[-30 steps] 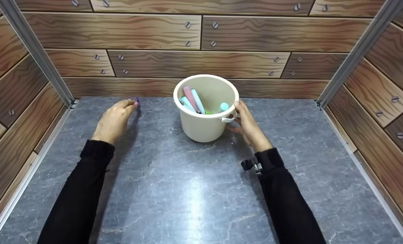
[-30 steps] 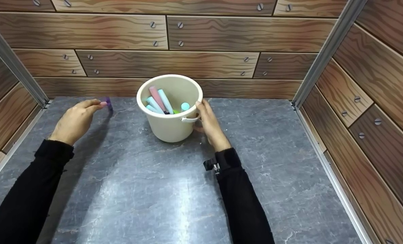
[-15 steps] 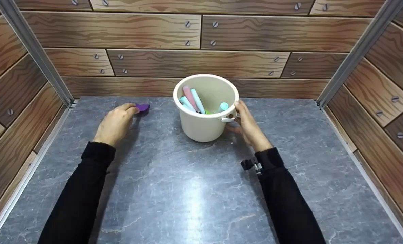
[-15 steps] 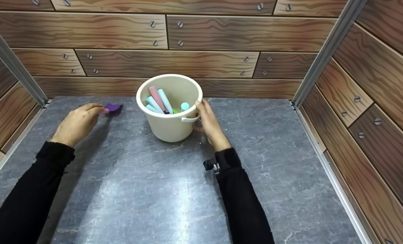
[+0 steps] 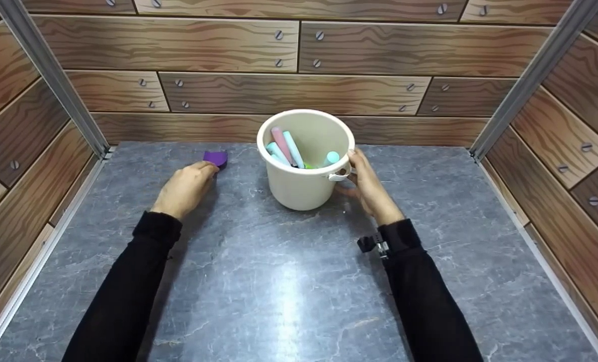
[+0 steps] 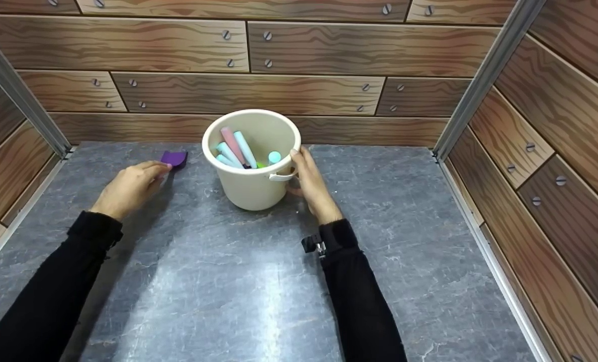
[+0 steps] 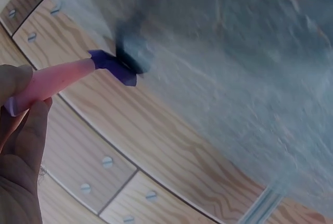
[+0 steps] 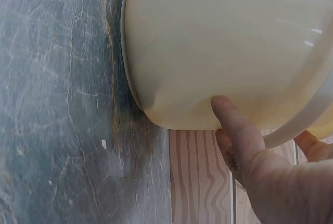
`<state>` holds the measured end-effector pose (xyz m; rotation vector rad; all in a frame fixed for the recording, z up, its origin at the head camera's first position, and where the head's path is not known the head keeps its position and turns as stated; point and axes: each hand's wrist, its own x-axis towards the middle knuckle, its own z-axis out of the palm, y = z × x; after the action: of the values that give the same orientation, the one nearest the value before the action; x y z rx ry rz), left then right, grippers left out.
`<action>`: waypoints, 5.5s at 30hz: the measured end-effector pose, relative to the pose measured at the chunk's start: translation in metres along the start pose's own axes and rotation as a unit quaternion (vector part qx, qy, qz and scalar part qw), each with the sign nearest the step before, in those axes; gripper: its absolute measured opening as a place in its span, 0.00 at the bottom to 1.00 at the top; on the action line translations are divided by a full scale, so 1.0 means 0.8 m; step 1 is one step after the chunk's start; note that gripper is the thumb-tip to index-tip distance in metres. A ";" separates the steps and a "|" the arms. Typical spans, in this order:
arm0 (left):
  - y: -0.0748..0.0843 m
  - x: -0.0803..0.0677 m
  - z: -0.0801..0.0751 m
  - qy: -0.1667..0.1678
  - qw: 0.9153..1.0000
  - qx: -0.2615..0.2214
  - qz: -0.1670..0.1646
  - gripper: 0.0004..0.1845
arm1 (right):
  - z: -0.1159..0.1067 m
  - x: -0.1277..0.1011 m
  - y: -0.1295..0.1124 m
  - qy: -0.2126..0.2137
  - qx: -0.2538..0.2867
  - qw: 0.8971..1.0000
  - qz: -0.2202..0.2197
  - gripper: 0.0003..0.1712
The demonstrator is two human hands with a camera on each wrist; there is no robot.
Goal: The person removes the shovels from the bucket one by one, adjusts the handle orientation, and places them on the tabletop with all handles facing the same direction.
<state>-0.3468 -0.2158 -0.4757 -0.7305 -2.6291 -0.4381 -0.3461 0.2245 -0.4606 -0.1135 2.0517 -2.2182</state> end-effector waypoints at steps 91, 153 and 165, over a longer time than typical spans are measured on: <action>0.118 0.107 -0.062 -0.073 0.993 -0.032 0.089 0.35 | -0.002 0.001 0.003 -0.009 -0.001 1.000 -0.005 0.42; 0.227 0.163 -0.032 -0.094 0.976 -0.003 0.199 0.20 | -0.001 0.000 0.001 -0.002 0.002 1.000 0.002 0.45; 0.223 0.165 -0.034 -0.076 0.985 -0.013 0.152 0.17 | -0.001 -0.001 0.001 -0.003 0.001 1.000 0.002 0.45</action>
<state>-0.3475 -0.0239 -0.3603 -1.1951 -2.5904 -0.3405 -0.3452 0.2256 -0.4614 -0.1171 2.0454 -2.2149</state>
